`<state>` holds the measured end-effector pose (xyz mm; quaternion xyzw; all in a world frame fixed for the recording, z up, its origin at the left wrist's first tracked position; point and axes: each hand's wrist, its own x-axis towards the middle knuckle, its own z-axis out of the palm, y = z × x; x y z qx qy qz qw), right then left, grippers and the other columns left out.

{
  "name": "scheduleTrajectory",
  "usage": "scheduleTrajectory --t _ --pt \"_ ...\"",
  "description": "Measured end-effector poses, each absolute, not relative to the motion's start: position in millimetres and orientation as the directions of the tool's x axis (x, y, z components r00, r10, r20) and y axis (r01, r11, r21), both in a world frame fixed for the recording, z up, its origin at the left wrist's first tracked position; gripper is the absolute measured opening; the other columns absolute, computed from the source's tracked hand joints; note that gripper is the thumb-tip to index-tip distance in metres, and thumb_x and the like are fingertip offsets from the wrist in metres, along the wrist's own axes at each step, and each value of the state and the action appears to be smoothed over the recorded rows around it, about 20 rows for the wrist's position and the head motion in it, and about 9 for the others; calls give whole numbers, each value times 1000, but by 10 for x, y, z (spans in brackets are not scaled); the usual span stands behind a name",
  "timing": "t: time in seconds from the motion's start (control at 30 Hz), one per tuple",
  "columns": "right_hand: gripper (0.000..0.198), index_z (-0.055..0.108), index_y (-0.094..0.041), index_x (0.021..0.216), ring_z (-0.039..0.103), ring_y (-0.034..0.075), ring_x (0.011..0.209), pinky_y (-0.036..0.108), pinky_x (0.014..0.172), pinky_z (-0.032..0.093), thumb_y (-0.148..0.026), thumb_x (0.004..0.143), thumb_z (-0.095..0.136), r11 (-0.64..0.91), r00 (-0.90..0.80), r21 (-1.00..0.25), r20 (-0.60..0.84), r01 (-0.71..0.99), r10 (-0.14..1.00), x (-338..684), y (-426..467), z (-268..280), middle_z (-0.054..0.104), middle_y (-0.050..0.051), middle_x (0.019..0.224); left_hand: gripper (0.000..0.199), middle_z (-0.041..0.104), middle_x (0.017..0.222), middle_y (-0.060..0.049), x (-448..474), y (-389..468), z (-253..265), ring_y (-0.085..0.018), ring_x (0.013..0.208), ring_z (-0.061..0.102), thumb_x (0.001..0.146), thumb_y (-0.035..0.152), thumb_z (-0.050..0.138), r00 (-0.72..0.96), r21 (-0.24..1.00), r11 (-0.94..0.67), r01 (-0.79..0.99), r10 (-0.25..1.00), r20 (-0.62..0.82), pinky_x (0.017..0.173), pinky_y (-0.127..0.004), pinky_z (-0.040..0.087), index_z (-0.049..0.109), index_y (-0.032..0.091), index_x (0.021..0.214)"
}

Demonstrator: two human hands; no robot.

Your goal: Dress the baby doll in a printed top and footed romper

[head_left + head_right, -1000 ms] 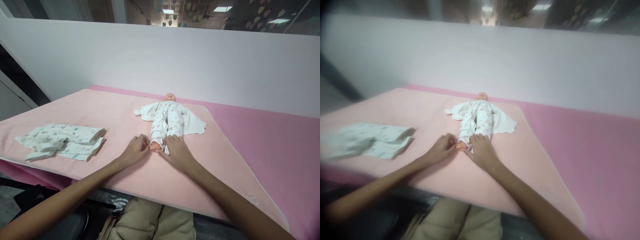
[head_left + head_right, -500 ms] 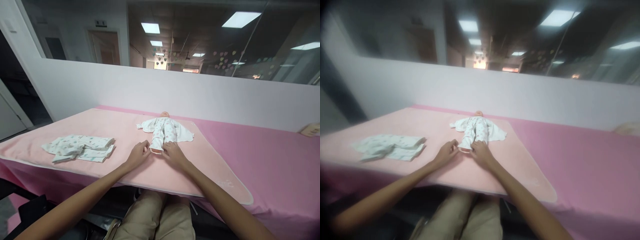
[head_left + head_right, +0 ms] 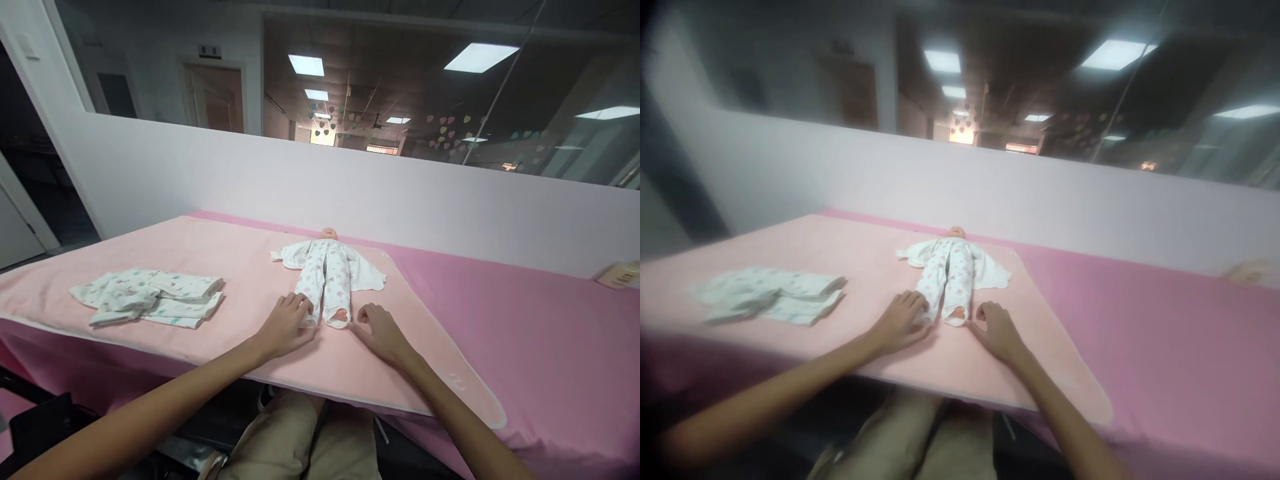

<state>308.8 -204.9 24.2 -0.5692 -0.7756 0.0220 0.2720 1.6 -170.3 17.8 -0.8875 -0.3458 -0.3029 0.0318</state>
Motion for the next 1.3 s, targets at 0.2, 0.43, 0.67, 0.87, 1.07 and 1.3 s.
scheduleTrajectory --t 0.2,0.43,0.67,0.87,1.07,1.3 --pt "38 52 -23 80 57 21 80 35 79 39 -52 105 54 360 -233 -339 361 869 903 2936 -1928 152 63 1 80 24 68 92 -9 603 -1421 100 -29 94 58 101 41 56 624 81 -737 671 620 476 88 -46 39 57 21 87" --pt "24 45 -23 76 54 21 75 35 76 37 -26 97 57 382 -227 -331 421 863 878 2891 -1968 86 58 0 75 11 69 95 -8 566 -1424 109 -29 94 58 96 30 57 573 157 -689 708 690 442 85 -45 37 55 23 89" --pt "23 47 -23 75 55 22 76 38 78 37 -23 97 54 454 -332 -241 415 858 847 2881 -2089 170 60 3 76 8 67 100 -9 358 -1635 221 -30 99 57 93 31 58 603 191 -724 663 667 437 88 -47 39 56 23 93" --pt "17 56 -23 85 55 22 79 38 77 40 -26 101 50 410 -296 -272 377 871 878 3145 -1869 320 64 4 84 15 67 113 -10 -46 -1166 236 -30 104 57 97 29 52 520 267 -693 669 694 498 93 -47 41 59 22 108" --pt "20 70 -21 108 58 31 106 44 91 47 -27 93 58 424 -287 -262 434 867 854 3375 -742 190 69 12 114 28 63 130 -15 -56 -22 88 -35 124 52 94 24 57 393 336 -560 757 802 450 102 -49 42 65 19 121" --pt "21 76 -20 95 55 32 101 47 89 48 -21 88 56 570 -430 -226 457 790 778 3308 -153 -111 64 15 113 29 63 135 -16 212 637 -225 -36 119 53 94 32 61 475 349 -604 717 789 390 100 -49 40 69 20 119"
